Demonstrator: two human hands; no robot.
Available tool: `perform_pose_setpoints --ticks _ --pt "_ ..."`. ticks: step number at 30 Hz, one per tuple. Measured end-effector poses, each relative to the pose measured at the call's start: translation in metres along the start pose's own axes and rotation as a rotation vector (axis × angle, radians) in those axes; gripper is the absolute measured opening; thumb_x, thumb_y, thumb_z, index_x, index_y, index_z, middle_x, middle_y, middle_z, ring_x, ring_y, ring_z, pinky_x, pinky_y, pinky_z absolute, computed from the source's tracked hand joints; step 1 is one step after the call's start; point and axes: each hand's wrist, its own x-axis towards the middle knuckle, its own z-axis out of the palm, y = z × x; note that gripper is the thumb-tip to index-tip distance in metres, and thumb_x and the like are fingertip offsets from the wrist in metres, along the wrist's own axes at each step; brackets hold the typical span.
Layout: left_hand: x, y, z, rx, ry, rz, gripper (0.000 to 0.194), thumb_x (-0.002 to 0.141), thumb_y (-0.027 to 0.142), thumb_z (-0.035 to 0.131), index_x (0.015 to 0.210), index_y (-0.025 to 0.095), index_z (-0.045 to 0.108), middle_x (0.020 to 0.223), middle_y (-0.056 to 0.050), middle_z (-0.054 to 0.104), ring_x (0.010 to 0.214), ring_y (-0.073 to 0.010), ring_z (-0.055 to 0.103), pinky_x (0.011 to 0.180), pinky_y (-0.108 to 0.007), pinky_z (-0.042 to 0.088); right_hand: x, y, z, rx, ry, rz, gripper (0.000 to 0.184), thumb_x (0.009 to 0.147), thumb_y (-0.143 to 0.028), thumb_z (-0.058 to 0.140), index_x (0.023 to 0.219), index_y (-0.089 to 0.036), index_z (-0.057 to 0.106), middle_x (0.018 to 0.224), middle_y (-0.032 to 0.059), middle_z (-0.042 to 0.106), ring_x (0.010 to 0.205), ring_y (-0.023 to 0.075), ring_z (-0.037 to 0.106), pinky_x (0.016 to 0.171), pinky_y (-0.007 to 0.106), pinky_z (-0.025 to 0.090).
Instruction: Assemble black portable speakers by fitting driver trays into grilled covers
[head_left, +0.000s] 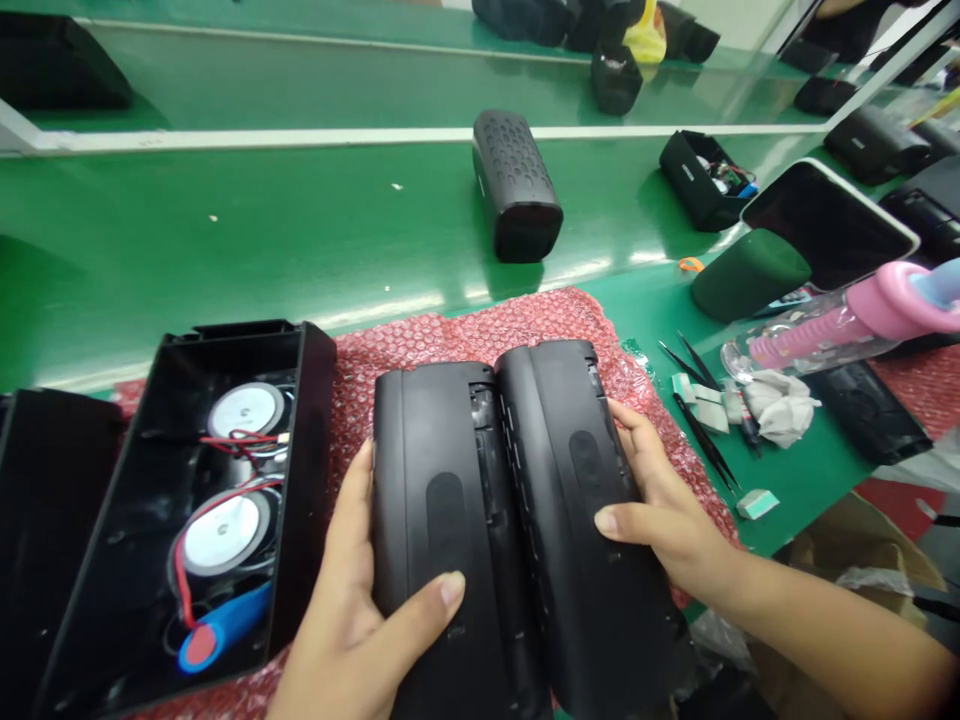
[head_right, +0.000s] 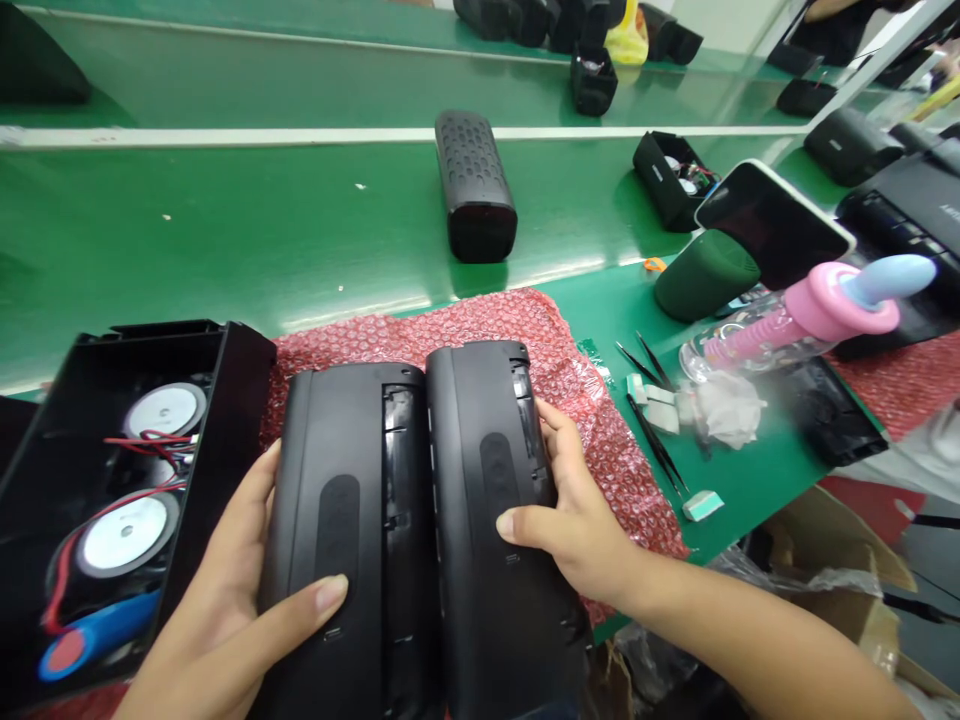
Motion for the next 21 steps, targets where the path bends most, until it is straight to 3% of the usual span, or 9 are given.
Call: perform_pose_setpoints --ticks 5,12,17,21 --pt "0.0 0.001 0.001 0.031 0.015 0.01 0.1 0.065 0.036 0.078 0.148 0.034 0.024 0.146 -0.004 0.044 0.131 -0.0315 0.046 0.11 -0.047 0.038 -0.001 0.0 0.001 0.011 -0.003 0.002 0.083 0.063 -0.02 0.07 0.133 -0.032 0.028 0.135 0.0039 0.044 0.125 0.0242 0.047 0.102 0.041 0.042" --pt "0.001 0.0 0.0 0.048 0.012 0.011 0.093 0.068 0.038 0.075 0.146 0.041 0.026 0.149 0.004 0.04 0.134 -0.026 0.041 0.106 -0.039 0.045 0.0 0.001 -0.001 -0.02 0.011 0.003 0.084 0.063 -0.023 0.071 0.134 -0.032 0.028 0.136 0.0048 0.044 0.126 0.0257 0.046 0.103 0.044 0.042" --pt "0.006 -0.006 -0.006 0.088 -0.013 0.086 0.096 0.066 0.037 0.077 0.148 0.035 0.026 0.148 -0.004 0.043 0.131 -0.0319 0.045 0.098 -0.043 0.051 0.0 0.002 -0.002 -0.043 0.015 -0.005 0.084 0.062 -0.025 0.071 0.134 -0.032 0.027 0.133 0.0053 0.046 0.123 0.0255 0.048 0.1 0.043 0.043" --pt "0.006 -0.009 -0.008 0.088 -0.021 0.093 0.094 0.068 0.037 0.077 0.147 0.035 0.026 0.149 -0.003 0.04 0.132 -0.0313 0.043 0.105 -0.046 0.044 0.0 0.0 -0.001 -0.059 0.017 -0.002 0.084 0.062 -0.026 0.071 0.133 -0.031 0.027 0.133 0.0059 0.046 0.122 0.0254 0.048 0.1 0.043 0.044"
